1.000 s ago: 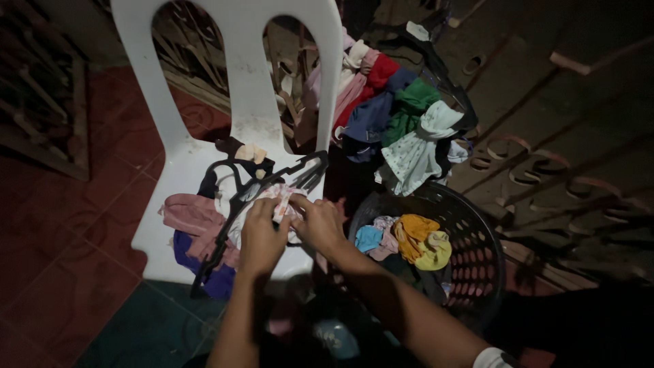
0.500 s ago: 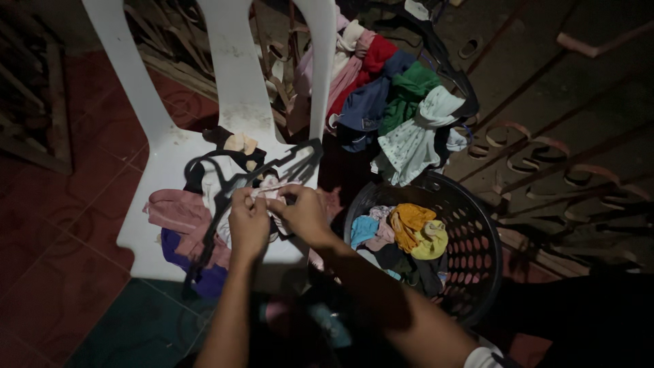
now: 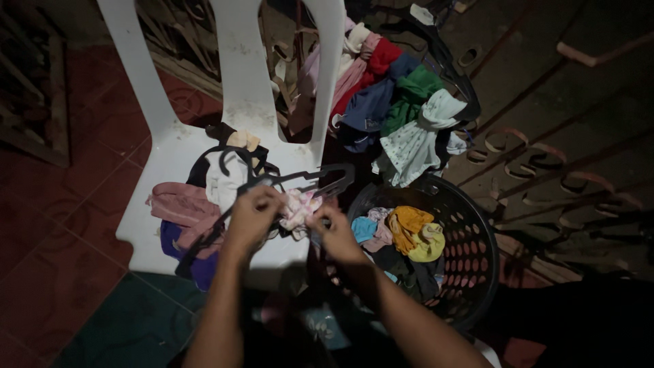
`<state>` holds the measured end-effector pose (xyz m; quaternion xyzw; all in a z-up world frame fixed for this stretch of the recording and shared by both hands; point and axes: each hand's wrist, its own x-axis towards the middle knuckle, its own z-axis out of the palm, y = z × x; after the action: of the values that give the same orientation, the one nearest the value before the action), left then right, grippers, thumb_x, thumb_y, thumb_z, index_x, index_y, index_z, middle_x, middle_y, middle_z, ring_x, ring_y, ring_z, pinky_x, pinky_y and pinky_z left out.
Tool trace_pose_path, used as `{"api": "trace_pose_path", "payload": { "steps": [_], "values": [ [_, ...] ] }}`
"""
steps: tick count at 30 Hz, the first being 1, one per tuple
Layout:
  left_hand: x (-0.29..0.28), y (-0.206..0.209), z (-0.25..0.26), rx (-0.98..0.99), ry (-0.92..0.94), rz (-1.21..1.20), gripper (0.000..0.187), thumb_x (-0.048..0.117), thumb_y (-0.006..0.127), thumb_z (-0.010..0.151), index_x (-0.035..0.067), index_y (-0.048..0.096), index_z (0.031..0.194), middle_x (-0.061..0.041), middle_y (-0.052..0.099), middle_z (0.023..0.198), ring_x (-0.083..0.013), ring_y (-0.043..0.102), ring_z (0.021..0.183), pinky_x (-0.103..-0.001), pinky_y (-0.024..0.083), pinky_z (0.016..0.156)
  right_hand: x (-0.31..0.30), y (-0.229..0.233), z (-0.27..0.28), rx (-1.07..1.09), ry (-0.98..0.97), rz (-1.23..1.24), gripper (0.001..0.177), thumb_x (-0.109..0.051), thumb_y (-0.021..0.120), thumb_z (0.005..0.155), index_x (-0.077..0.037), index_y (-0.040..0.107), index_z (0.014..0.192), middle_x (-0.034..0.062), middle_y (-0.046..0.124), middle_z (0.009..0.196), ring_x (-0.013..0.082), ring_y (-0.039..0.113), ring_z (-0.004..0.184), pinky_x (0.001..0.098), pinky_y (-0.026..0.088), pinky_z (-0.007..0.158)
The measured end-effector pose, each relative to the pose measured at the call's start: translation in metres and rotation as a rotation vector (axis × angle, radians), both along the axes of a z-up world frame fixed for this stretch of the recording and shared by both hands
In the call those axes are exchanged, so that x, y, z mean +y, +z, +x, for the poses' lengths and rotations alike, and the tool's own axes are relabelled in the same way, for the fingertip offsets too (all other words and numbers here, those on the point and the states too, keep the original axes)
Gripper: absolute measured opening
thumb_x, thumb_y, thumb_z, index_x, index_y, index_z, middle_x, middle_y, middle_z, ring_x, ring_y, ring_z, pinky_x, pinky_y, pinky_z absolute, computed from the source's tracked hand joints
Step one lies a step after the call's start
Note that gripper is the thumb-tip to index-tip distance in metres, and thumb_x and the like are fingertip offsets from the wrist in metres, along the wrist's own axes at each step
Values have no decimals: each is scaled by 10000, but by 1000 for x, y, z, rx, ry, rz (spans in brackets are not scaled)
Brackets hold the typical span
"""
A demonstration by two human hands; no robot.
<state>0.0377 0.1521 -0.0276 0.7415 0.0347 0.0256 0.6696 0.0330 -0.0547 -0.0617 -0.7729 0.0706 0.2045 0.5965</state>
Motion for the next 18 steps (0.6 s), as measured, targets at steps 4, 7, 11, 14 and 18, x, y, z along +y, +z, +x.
{"api": "trace_pose_path", "payload": {
  "steps": [4,7,11,14,18],
  "values": [
    [-6,16,-5,-334,-128,381,399,200,881,654,-36,718,932,-144,724,862,-184,673,776,-321,523,682,11,-14,22,-363,50,147,182,-193,721,952,-42,647,884,19,681,851,126,610,819,305,514,753],
    [-4,14,-2,43,-29,444,293,214,792,814,17,729,1022,-144,711,764,-242,627,646,-362,514,623,12,-19,28,-355,111,256,207,-217,726,941,-39,632,893,49,668,974,165,625,897,334,513,811],
    [4,0,6,24,209,367,241,224,734,896,15,669,995,-160,704,764,-221,641,631,-362,510,602,-13,-11,16,-465,350,138,170,-175,714,953,-37,635,893,116,580,1352,242,540,1240,391,458,1032],
    [2,-9,11,20,241,362,224,202,704,913,8,638,1004,-178,692,747,-223,611,614,-367,495,587,-32,-13,3,-807,529,-114,77,-90,694,858,-38,641,879,160,582,1461,349,509,1334,452,435,1080],
    [-5,-12,10,4,137,364,186,133,685,872,7,615,990,-100,702,784,-180,611,586,-342,491,569,-37,-17,-4,-917,498,-343,150,-71,673,792,-41,660,938,139,644,1401,382,566,1263,453,481,1071]
  ]
}}
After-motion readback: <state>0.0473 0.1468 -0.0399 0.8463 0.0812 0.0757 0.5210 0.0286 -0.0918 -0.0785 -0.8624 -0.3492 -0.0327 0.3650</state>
